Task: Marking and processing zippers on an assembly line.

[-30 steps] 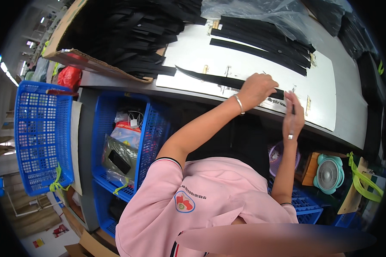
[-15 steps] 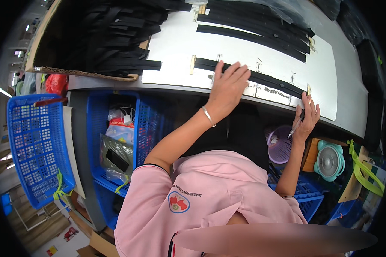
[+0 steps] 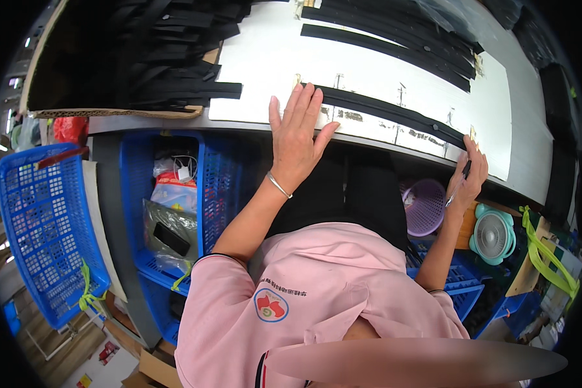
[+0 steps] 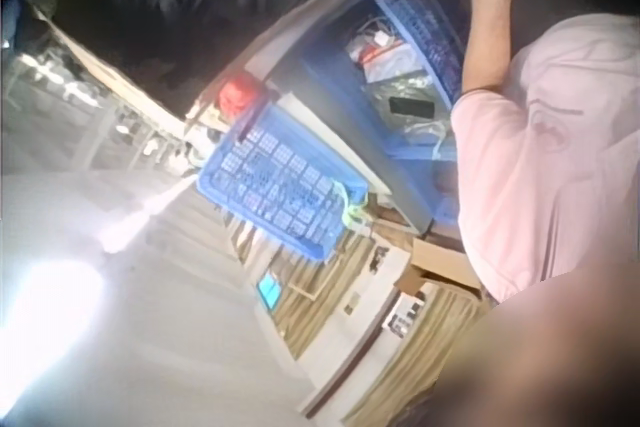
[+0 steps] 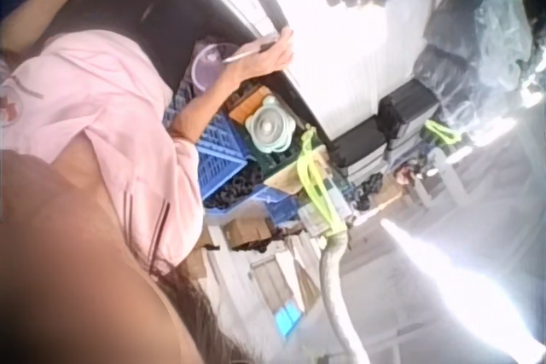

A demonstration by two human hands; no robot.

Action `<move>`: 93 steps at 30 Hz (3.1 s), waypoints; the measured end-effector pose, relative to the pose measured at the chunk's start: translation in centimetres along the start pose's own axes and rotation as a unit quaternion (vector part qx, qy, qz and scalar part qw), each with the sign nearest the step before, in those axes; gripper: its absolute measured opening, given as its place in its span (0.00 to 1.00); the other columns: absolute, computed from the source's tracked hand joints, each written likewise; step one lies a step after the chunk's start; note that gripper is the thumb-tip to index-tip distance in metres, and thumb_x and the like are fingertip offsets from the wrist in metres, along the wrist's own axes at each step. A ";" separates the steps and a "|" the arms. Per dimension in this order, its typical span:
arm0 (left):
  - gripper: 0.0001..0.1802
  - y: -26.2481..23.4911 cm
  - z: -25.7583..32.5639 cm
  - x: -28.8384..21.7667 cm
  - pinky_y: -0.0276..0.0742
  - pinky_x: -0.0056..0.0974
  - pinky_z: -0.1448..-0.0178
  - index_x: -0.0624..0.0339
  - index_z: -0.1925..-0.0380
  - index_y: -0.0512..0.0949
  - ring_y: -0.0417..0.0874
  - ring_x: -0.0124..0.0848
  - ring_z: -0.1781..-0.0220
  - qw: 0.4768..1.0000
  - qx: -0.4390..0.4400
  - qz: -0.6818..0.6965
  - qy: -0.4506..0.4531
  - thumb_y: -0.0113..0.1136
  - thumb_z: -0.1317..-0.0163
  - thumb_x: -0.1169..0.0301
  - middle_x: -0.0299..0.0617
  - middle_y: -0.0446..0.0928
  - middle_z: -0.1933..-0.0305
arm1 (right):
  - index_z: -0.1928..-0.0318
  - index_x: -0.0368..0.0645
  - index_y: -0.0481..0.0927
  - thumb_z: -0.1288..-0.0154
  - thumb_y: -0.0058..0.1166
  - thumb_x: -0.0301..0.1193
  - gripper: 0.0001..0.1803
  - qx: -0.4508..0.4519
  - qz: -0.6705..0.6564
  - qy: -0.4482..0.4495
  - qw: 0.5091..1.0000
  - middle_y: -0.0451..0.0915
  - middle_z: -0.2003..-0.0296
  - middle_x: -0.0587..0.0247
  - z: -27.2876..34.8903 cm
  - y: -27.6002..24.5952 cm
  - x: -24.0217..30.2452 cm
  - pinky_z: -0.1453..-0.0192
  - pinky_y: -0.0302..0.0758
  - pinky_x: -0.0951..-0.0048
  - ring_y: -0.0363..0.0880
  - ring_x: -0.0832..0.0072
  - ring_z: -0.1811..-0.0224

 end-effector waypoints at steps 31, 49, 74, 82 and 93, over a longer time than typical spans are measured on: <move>0.29 0.0 0.3 0.1 0.49 0.60 0.21 0.53 0.35 0.79 0.69 0.43 0.24 0.999 -0.034 0.010 -0.009 0.69 0.35 0.56 0.46 0.73 0.29 | 0.62 0.29 0.86 0.27 0.62 0.31 0.14 0.208 -0.399 0.074 0.890 0.90 0.60 0.66 -5.6 11.9 17.4 0.68 0.78 0.78 0.87 0.80 0.70; 0.30 0.3 0.1 -0.1 0.47 0.59 0.19 0.49 0.34 0.79 0.69 0.42 0.23 1.000 -0.023 -0.009 -0.015 0.69 0.36 0.58 0.44 0.74 0.29 | 0.61 0.34 0.88 0.28 0.60 0.31 0.11 0.268 -0.372 0.008 0.889 0.85 0.74 0.68 -5.1 12.0 16.9 0.70 0.74 0.80 0.79 0.85 0.75; 0.27 -0.2 -0.5 -1.1 0.45 0.59 0.18 0.50 0.34 0.79 0.64 0.44 0.20 1.000 -0.011 0.023 -0.012 0.68 0.33 0.63 0.46 0.71 0.26 | 0.60 0.40 0.86 0.26 0.59 0.31 0.08 0.135 -0.262 0.067 0.953 0.84 0.75 0.67 -5.2 7.9 7.8 0.68 0.74 0.78 0.78 0.84 0.74; 0.11 3.4 -4.8 -7.6 0.71 0.47 0.38 0.58 0.56 0.88 0.82 0.43 0.48 0.965 -0.034 0.257 0.040 0.70 0.38 0.71 0.43 0.85 0.51 | 0.59 0.48 0.87 0.31 0.58 0.27 0.05 0.055 -0.193 -0.070 0.977 0.86 0.62 0.73 -4.4 8.2 7.8 0.74 0.72 0.69 0.82 0.71 0.75; 0.05 5.2 -5.3 -7.8 0.69 0.42 0.42 0.57 0.66 0.88 0.83 0.35 0.55 0.978 -0.026 0.207 0.028 0.73 0.43 0.72 0.35 0.83 0.61 | 0.70 0.38 0.86 0.31 0.61 0.34 0.13 0.112 -0.388 0.036 0.914 0.84 0.78 0.59 -4.9 8.2 7.1 0.73 0.73 0.71 0.81 0.71 0.79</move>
Point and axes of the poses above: each hand's wrist, its own z-axis away from the middle knuckle, its own y-axis out of the palm, x = y × z, the point moved 5 cm from there along -z, towards the middle knuckle
